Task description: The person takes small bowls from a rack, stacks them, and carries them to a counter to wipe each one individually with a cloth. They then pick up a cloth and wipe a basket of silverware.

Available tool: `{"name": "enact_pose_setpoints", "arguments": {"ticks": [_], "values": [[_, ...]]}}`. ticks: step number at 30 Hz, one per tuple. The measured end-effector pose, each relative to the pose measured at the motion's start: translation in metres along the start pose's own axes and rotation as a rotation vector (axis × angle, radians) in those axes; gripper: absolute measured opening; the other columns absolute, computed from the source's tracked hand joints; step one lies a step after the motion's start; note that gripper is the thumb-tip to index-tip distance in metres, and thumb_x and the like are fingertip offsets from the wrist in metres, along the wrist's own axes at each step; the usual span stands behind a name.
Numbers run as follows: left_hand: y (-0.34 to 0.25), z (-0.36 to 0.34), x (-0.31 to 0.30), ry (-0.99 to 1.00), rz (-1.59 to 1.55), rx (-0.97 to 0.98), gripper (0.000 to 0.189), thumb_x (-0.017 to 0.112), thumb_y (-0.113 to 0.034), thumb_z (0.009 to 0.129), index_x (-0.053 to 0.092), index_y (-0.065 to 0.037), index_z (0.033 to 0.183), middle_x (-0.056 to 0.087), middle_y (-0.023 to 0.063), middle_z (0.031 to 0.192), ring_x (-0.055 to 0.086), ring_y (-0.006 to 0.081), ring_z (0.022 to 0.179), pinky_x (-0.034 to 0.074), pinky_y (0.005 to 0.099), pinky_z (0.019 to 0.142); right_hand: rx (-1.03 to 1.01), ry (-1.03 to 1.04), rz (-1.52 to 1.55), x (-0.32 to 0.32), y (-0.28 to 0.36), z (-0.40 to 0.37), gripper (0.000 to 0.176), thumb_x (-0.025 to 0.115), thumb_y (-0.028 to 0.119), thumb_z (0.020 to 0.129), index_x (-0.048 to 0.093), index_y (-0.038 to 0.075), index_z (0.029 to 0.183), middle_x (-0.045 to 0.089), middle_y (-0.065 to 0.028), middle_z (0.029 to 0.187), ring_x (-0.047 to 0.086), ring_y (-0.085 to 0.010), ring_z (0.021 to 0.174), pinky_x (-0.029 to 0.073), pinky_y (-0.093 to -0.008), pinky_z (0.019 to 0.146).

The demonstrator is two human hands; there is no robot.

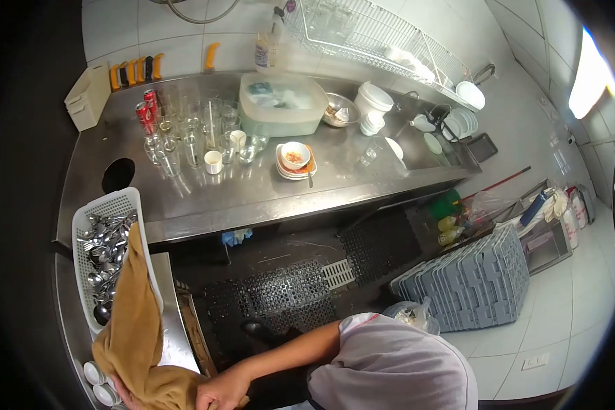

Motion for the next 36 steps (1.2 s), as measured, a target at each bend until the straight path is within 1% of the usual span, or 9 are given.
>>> {"name": "enact_pose_setpoints", "arguments": {"ticks": [3, 10, 11, 14, 17, 20, 27, 31, 36], "values": [[-0.004, -0.005, 0.005, -0.007, 0.021, -0.005, 0.041, 0.064, -0.015, 0.095, 0.06, 0.001, 0.132, 0.066, 0.019, 0.126, 0.066, 0.0296, 0.11, 0.054, 0.0435, 0.098, 0.403, 0.062, -0.08, -0.008, 0.03, -0.045, 0.03, 0.071, 0.027, 0.099, 0.071, 0.001, 0.115, 0.074, -0.0074, 0.095, 0.066, -0.0167, 0.082, 0.055, -0.035, 0.07], [-0.068, -0.089, 0.002, -0.091, 0.431, -0.032, 0.038, 0.067, -0.01, 0.089, 0.065, 0.004, 0.123, 0.071, 0.0126, 0.111, 0.069, 0.0208, 0.1, 0.057, 0.038, 0.089, -0.191, -0.523, -0.725, -0.077, 0.22, -0.071, 0.052, 0.089, 0.024, 0.08, 0.069, 0.003, 0.122, 0.064, -0.0173, 0.134, 0.062, -0.0335, 0.122, 0.049, -0.0454, 0.102], [-0.075, -0.087, 0.058, 0.402, 0.582, -0.139, 0.027, 0.072, -0.015, 0.089, 0.071, 0.005, 0.108, 0.073, 0.0113, 0.093, 0.069, 0.0188, 0.083, 0.056, 0.0346, 0.073, -0.194, -0.509, -0.808, -0.071, 0.238, -0.059, 0.069, 0.091, 0.026, 0.077, 0.062, 0.003, 0.135, 0.056, -0.0206, 0.146, 0.058, -0.0368, 0.131, 0.044, -0.0471, 0.109], [-0.093, -0.118, 0.099, 0.705, 0.906, -0.042, 0.024, 0.079, -0.017, 0.083, 0.073, 0.002, 0.094, 0.067, 0.0119, 0.077, 0.065, 0.0222, 0.069, 0.05, 0.0361, 0.06, -0.16, -0.22, -0.72, -0.029, 0.224, -0.008, 0.083, 0.092, 0.028, 0.075, 0.054, 0.003, 0.145, 0.055, -0.0184, 0.148, 0.058, -0.0359, 0.133, 0.046, -0.0474, 0.11], [-0.149, -0.143, 0.107, 0.593, 1.206, 0.363, 0.026, 0.084, -0.012, 0.074, 0.072, 0.001, 0.092, 0.061, 0.0152, 0.075, 0.06, 0.0277, 0.064, 0.046, 0.0378, 0.059, 0.128, 0.052, -0.409, -0.005, 0.158, 0.019, 0.031, 0.083, 0.019, 0.084, 0.069, -0.001, 0.104, 0.07, -0.0175, 0.089, 0.071, -0.0336, 0.087, 0.052, -0.0423, 0.075], [-0.162, -0.165, 0.051, 0.239, 1.254, 0.425, 0.026, 0.076, 0.003, 0.068, 0.066, 0.002, 0.092, 0.059, 0.0128, 0.079, 0.059, 0.0272, 0.068, 0.046, 0.0355, 0.063, 0.081, 0.034, -0.592, 0.002, 0.16, 0.036, 0.022, 0.079, 0.016, 0.086, 0.068, -0.002, 0.091, 0.064, -0.0166, 0.075, 0.066, -0.0354, 0.076, 0.049, -0.0426, 0.068], [-0.184, -0.252, -0.115, -0.676, 1.269, 0.676, 0.023, 0.064, 0.01, 0.076, 0.063, 0.0, 0.096, 0.06, 0.0088, 0.089, 0.059, 0.0211, 0.08, 0.048, 0.0329, 0.074, -0.489, 0.066, -0.829, 0.093, 0.205, 0.034, 0.026, 0.078, 0.013, 0.079, 0.073, 0.002, 0.103, 0.065, -0.0089, 0.079, 0.067, -0.0302, 0.071, 0.054, -0.0397, 0.062], [-0.16, -0.357, -0.202, -1.279, 0.876, 0.924, 0.016, 0.062, 0.003, 0.087, 0.064, -0.001, 0.103, 0.064, 0.0065, 0.095, 0.06, 0.0194, 0.086, 0.05, 0.0309, 0.079, -0.349, 0.218, -0.708, 0.146, 0.184, 0.042, 0.019, 0.075, 0.023, 0.093, 0.074, 0.005, 0.098, 0.065, -0.01, 0.072, 0.066, -0.0292, 0.063, 0.053, -0.0386, 0.059], [-0.121, -0.381, -0.198, -1.321, 0.213, 0.895, 0.018, 0.062, 0.001, 0.09, 0.063, -0.001, 0.108, 0.064, 0.0071, 0.099, 0.061, 0.0191, 0.09, 0.05, 0.0306, 0.082, -0.061, 0.576, -0.453, 0.207, 0.113, 0.042, 0.024, 0.066, 0.026, 0.098, 0.072, 0.003, 0.095, 0.073, -0.0136, 0.079, 0.07, -0.0339, 0.072, 0.055, -0.0432, 0.066]]}}
Point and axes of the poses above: each hand's wrist, its own z-axis towards the middle knuckle, its own x-axis out of the palm, y = z × x, the point moved 9 cm from there along z, towards the middle knuckle
